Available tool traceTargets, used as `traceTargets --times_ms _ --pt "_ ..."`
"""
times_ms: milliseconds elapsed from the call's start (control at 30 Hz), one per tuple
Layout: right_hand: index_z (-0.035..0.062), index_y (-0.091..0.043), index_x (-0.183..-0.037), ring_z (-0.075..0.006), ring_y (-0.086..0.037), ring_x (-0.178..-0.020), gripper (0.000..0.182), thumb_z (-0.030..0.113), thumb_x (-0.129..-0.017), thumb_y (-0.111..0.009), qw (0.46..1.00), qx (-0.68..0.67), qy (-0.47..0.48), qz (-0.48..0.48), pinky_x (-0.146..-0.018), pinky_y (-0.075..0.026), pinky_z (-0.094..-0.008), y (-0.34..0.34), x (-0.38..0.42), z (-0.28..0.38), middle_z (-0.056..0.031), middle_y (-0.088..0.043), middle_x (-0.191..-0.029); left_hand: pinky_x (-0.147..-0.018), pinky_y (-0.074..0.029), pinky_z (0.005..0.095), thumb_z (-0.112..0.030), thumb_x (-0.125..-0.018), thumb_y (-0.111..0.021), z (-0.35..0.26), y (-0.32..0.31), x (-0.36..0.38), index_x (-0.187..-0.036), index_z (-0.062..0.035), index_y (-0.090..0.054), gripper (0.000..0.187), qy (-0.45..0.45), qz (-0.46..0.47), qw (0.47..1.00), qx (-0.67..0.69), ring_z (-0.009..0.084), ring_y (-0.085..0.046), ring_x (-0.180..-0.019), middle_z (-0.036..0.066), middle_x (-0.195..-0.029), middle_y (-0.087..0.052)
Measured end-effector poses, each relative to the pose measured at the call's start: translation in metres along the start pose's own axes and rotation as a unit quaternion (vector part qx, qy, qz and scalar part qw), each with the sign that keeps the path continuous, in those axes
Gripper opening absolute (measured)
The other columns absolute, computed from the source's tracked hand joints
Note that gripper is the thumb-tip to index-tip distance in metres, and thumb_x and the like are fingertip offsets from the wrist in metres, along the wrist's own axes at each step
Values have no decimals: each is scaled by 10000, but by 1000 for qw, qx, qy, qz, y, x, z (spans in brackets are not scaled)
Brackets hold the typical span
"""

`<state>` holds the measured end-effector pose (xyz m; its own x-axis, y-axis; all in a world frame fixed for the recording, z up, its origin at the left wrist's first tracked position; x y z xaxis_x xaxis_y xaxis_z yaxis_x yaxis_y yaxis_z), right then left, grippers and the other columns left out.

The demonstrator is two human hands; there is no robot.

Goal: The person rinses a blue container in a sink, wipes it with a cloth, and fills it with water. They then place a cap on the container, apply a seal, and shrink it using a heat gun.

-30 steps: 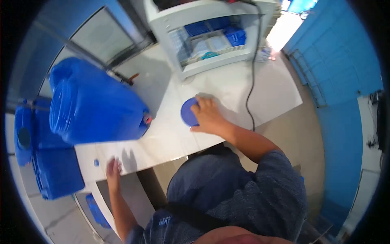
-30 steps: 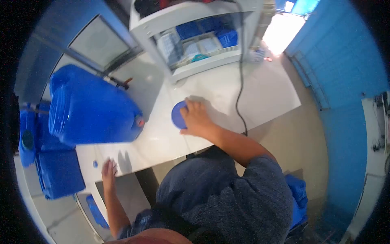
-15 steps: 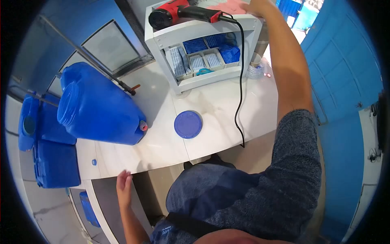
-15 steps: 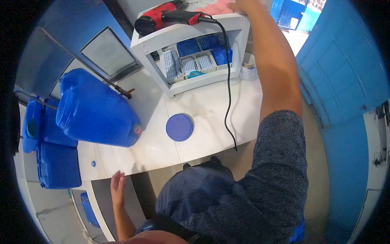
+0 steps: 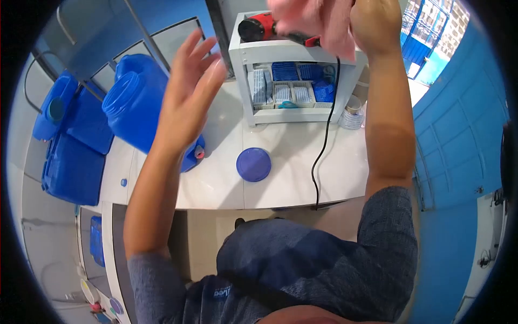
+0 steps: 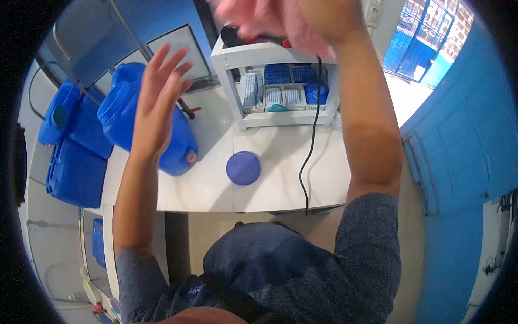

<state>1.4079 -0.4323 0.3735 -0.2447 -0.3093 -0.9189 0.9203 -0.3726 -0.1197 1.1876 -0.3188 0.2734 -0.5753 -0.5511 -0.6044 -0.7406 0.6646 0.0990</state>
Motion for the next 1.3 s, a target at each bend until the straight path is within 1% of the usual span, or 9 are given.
traceTargets --times_ms 267,333,433,667,833,933,1000,1133,1300 --pt "36 -551 -1042 -176 -601 -956 236 167 -1075 -358 953 194 -209 106 -879 -499 -329 -35 133 -44 -83 -610 -1005 -790 -501 254 -276 -1029 -551 30 -42 41 -1263 -4 -515 361 251 151 932 214 99 -620 -908 55 -1050 -645" --pt "10 -512 -1153 -217 -639 -795 273 161 -963 -637 976 157 -93 -119 -740 -526 -352 -23 171 -63 -124 -623 -1055 -682 -496 218 -262 -1040 -533 34 -44 52 -1182 -15 -526 286 283 14 939 194 88 -614 -793 38 -981 -633" --pt "16 -486 -1188 -160 -560 -885 554 384 -878 -762 988 53 -145 6 -828 -480 -323 -60 235 -49 -70 -560 -1032 -639 -486 213 -263 -1025 -580 37 -42 60 -1128 -2 -507 290 227 7 964 136 68 -581 -748 46 -929 -618" --pt "70 -621 -1144 -195 -643 -932 274 305 -1002 -615 927 -53 -370 -31 -818 -520 -350 -83 302 -101 -56 -672 -1024 -705 -466 234 -220 -977 -668 33 15 79 -1072 -22 -448 311 126 19 969 -212 62 -514 -825 28 -931 -551" --pt "84 -612 -1229 -274 -623 -1055 288 254 -1022 -506 673 -531 -478 -191 -1030 -454 -429 -71 257 -85 -93 -654 -1115 -718 -420 200 -114 -995 -620 10 66 62 -1051 -72 -412 220 98 -3 987 -126 43 -461 -824 -24 -919 -488" --pt "71 -569 -1264 -252 -556 -1155 358 235 -947 -596 823 -400 -404 -28 -1085 -376 -419 -101 269 -119 -94 -605 -1173 -716 -460 236 -171 -976 -661 19 88 48 -1091 -41 -456 269 94 -29 985 -144 86 -519 -806 6 -908 -552" --pt "72 -540 -1290 -238 -539 -1168 427 234 -910 -646 913 -258 -310 65 -1077 -376 -408 -137 263 -121 -86 -594 -1173 -784 -504 284 -234 -936 -708 37 102 45 -1169 -13 -500 383 80 -16 907 -412 178 -611 -869 89 -988 -631" --pt "73 -482 -1343 -211 -504 -1194 592 231 -836 -745 961 -175 -196 85 -1059 -377 -384 -162 254 -130 -72 -572 -1172 -959 -478 434 -259 -877 -760 20 129 84 -1295 -20 -518 538 -52 -22 857 -513 291 -568 -1183 177 -1283 -579" --pt "64 -417 -1395 -202 -549 -1126 770 168 -764 -845 957 -192 -208 57 -986 -448 -377 -202 236 -166 -61 -570 -1148 -1086 -373 426 -286 -984 -601 37 249 90 -1366 -24 -440 490 -61 -266 891 -362 263 -498 -1273 148 -1365 -525"
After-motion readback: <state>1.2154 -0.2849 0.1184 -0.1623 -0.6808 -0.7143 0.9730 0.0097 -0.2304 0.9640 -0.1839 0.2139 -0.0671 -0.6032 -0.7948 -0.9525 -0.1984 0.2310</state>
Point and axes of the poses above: each hand's wrist, its own x-axis away from the middle knuckle, its own y-axis out of the back of the hand, z = x × y, the point moved 5 cm from there along -x, towards the middle knuckle
